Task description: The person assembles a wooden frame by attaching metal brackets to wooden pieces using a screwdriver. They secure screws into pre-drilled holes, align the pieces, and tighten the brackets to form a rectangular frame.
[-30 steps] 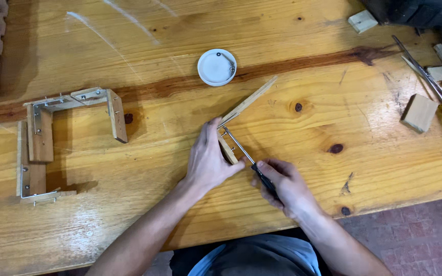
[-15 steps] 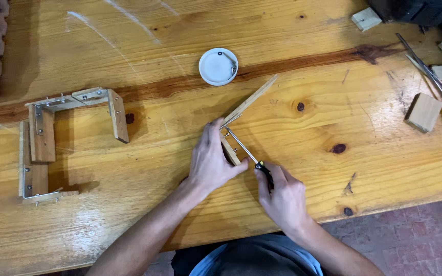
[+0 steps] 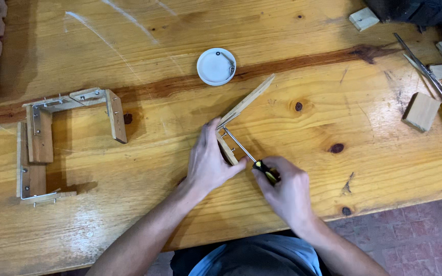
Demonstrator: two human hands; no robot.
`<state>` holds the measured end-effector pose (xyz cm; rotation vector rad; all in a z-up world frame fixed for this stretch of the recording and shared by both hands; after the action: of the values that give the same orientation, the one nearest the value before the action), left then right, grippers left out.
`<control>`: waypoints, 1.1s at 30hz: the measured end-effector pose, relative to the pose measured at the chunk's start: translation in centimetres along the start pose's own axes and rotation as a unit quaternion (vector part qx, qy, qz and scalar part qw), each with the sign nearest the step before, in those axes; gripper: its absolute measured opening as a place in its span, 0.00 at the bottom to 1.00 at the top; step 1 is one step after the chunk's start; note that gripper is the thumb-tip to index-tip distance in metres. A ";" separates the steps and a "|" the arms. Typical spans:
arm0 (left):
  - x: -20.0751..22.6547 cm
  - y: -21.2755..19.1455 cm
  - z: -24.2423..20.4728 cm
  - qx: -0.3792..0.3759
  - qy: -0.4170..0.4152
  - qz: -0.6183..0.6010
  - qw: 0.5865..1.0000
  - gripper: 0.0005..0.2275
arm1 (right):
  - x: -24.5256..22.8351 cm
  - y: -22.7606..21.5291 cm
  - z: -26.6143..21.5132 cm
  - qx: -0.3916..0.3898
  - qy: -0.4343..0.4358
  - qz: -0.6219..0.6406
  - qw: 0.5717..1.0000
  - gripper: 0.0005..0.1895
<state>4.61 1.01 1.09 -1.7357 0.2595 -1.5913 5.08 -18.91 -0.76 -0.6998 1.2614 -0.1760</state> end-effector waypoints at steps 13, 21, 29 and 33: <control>0.2 -0.8 0.3 -0.052 -0.037 -0.019 0.998 0.48 | 0.5 0.6 0.3 -0.016 0.244 0.441 0.863 0.14; -0.5 -1.4 1.0 -0.017 -0.077 -0.102 0.992 0.45 | 0.8 -2.4 0.8 -0.041 0.115 0.307 0.944 0.10; -0.2 -1.4 1.1 -0.068 -0.037 -0.111 0.991 0.45 | -2.4 -2.7 11.1 0.007 -0.211 -0.034 0.977 0.22; -0.4 -1.7 1.6 -0.094 -0.011 -0.111 0.989 0.45 | -2.2 -0.7 13.8 -0.050 -0.282 -0.018 0.958 0.21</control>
<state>5.39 3.04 1.99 -1.9820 0.2178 -1.7518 17.19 -13.06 3.24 -0.7910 0.7129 0.0595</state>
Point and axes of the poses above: each hand's wrist, its own z-axis towards the middle knuckle, its own y-axis out of the palm, x = y × z, the point moved 5 cm from there along z, towards the middle knuckle, and after that the axes turned 13 degrees about -y, right-handed, at the moved point
